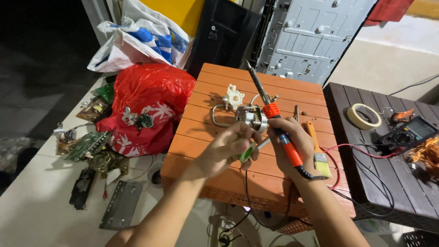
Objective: Repairing an electric motor by wrapping wires with electrical tape and soldering the connections.
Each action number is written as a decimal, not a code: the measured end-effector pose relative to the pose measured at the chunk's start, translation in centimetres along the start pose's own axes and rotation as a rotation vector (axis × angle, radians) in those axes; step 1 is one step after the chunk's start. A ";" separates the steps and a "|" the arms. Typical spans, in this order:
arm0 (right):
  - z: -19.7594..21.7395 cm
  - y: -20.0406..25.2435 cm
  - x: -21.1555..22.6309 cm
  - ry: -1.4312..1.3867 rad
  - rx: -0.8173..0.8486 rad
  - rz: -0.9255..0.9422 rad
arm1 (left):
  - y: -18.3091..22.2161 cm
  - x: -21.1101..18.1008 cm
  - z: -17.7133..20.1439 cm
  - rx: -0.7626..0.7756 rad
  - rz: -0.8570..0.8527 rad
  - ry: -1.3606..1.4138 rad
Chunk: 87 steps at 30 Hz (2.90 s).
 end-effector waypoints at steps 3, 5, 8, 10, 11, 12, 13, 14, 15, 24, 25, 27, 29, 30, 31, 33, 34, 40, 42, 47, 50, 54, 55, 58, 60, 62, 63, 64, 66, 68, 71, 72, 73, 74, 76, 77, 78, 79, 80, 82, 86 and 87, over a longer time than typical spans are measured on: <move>0.2 1.1 -2.0 0.011 -0.033 -0.010 | -0.2 -0.6 -1.2 -0.165 -0.005 -0.138; 0.8 1.5 -2.8 0.015 -0.061 -0.001 | -0.2 -1.8 -2.3 -0.219 -0.014 -0.250; 2.0 1.4 -2.9 0.054 -0.131 -0.044 | -0.4 -1.0 -2.2 -0.176 0.055 -0.380; 2.5 0.9 -3.2 -0.009 -0.141 -0.080 | -0.6 -0.6 -0.6 -0.317 0.019 -0.549; 3.8 0.9 -3.4 -0.008 -0.142 -0.082 | -0.9 -1.5 -0.3 -0.316 0.022 -0.548; 4.9 1.0 -4.2 -0.046 -0.105 -0.186 | -1.2 -3.1 0.1 -0.371 -0.079 -0.646; 5.9 1.1 -4.9 -0.084 -0.064 -0.287 | -1.2 -4.7 0.5 -0.428 -0.181 -0.740; 7.5 0.6 -5.8 -0.083 -0.061 -0.289 | -1.4 -5.5 0.9 -0.430 -0.180 -0.738; 9.3 0.2 -6.9 -0.196 -0.095 -0.335 | -1.2 -7.1 1.4 -0.524 -0.267 -0.856; 21.2 1.7 -16.1 -0.628 -0.527 -0.849 | -0.3 -8.6 2.3 -0.674 -0.649 -1.096; 19.2 0.8 -13.5 -0.562 -0.581 -0.834 | 0.2 -8.6 1.9 -0.680 -0.684 -1.102; 15.5 0.0 -12.9 -0.591 -0.622 -0.900 | 0.6 -7.9 1.6 -0.681 -0.719 -1.143; 11.6 -0.5 -12.5 -0.630 -0.677 -0.963 | 0.8 -7.7 1.1 -0.669 -0.759 -1.197; 9.4 -1.0 -12.1 -0.678 -0.626 -0.963 | 0.9 -7.7 0.9 -0.652 -0.777 -1.229; 7.2 -1.5 -11.7 -0.727 -0.576 -0.962 | 1.0 -7.7 0.6 -0.634 -0.796 -1.263; 6.5 0.3 -13.9 -0.813 -0.616 -0.997 | 1.1 -7.8 0.6 -0.643 -0.792 -1.277; 6.0 1.2 -15.0 -0.899 -0.650 -1.028 | 1.1 -7.8 0.7 -0.659 -0.790 -1.287; 5.2 3.6 -16.1 -0.879 -0.547 -1.077 | 0.9 -7.9 0.5 -0.633 -0.773 -1.278; 4.6 3.9 -15.6 -0.882 -0.570 -1.085 | 0.8 -7.9 0.4 -0.617 -0.760 -1.289; 4.0 4.1 -15.7 -0.890 -0.541 -1.051 | 0.6 -7.7 0.6 -0.627 -0.735 -1.283; 4.3 4.7 -16.9 -0.886 -0.533 -1.041 | 0.4 -7.1 1.2 -0.620 -0.750 -1.291; 4.6 5.3 -18.1 -0.711 -0.522 -1.044 | 0.4 -6.1 2.5 -0.653 -0.836 -1.315; 4.5 5.1 -17.9 -0.719 -0.510 -1.032 | 0.4 -6.1 2.5 -0.654 -0.835 -1.317; 4.7 5.4 -18.5 -0.730 -0.497 -1.002 | 0.4 -6.1 2.4 -0.657 -0.827 -1.323; 4.8 5.6 -18.8 -0.739 -0.501 -1.010 | 0.4 -6.0 2.5 -0.658 -0.827 -1.318; 4.9 5.7 -18.9 -0.749 -0.506 -1.017 | 0.4 -6.1 2.5 -0.657 -0.828 -1.313; 4.9 5.7 -19.0 -0.745 -0.512 -1.016 | 0.4 -6.1 2.4 -0.655 -0.824 -1.312; 5.0 5.7 -19.1 -0.742 -0.518 -1.016 | 0.4 -6.1 2.4 -0.653 -0.820 -1.310; 4.9 5.7 -18.9 -0.747 -0.514 -1.013 | 0.4 -6.2 2.4 -0.652 -0.819 -1.313; 4.8 5.5 -18.6 -0.752 -0.508 -1.011 | 0.3 -6.1 2.5 -0.653 -0.817 -1.316; 4.6 5.2 -17.9 -0.741 -0.507 -1.028 | 0.3 -5.9 2.6 -0.653 -0.800 -1.323; 4.7 5.2 -17.9 -0.737 -0.513 -1.040 | 0.3 -6.0 2.6 -0.654 -0.800 -1.326; 4.7 5.2 -17.9 -0.732 -0.520 -1.052 | 0.4 -6.1 2.5 -0.653 -0.800 -1.327; 4.8 5.2 -17.8 -0.731 -0.519 -1.053 | 0.3 -6.1 2.5 -0.654 -0.800 -1.327; 4.7 5.0 -17.4 -0.729 -0.496 -1.027 | 0.3 -6.0 2.4 -0.639 -0.801 -1.330; 4.7 4.6 -16.5 -0.727 -0.494 -1.033 | 0.5 -6.5 1.8 -0.642 -0.795 -1.329; 4.4 4.4 -15.7 -0.809 -0.529 -1.078 | 0.5 -6.9 1.3 -0.623 -0.754 -1.325; 4.1 4.1 -15.0 -0.893 -0.563 -1.119 | 0.5 -7.4 0.8 -0.604 -0.717 -1.321; 4.0 4.2 -15.1 -0.892 -0.560 -1.123 | 0.5 -7.3 0.8 -0.608 -0.713 -1.322; 4.2 4.2 -15.3 -0.867 -0.571 -1.106 | 0.6 -7.3 0.8 -0.601 -0.732 -1.314; 4.0 3.9 -14.8 -0.837 -0.553 -1.090 | 0.5 -7.3 0.9 -0.602 -0.725 -1.323; 4.0 3.9 -14.9 -0.833 -0.560 -1.110 | 0.5 -7.3 0.9 -0.604 -0.729 -1.322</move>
Point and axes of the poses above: each hand's wrist, its own y-axis away from the middle knuckle, its own z-axis out of the back of the hand, x = y × z, the point moved 6 cm from there along -y, towards the middle knuckle, and after that the axes turned 6 degrees about -x, right-handed, at the moved point
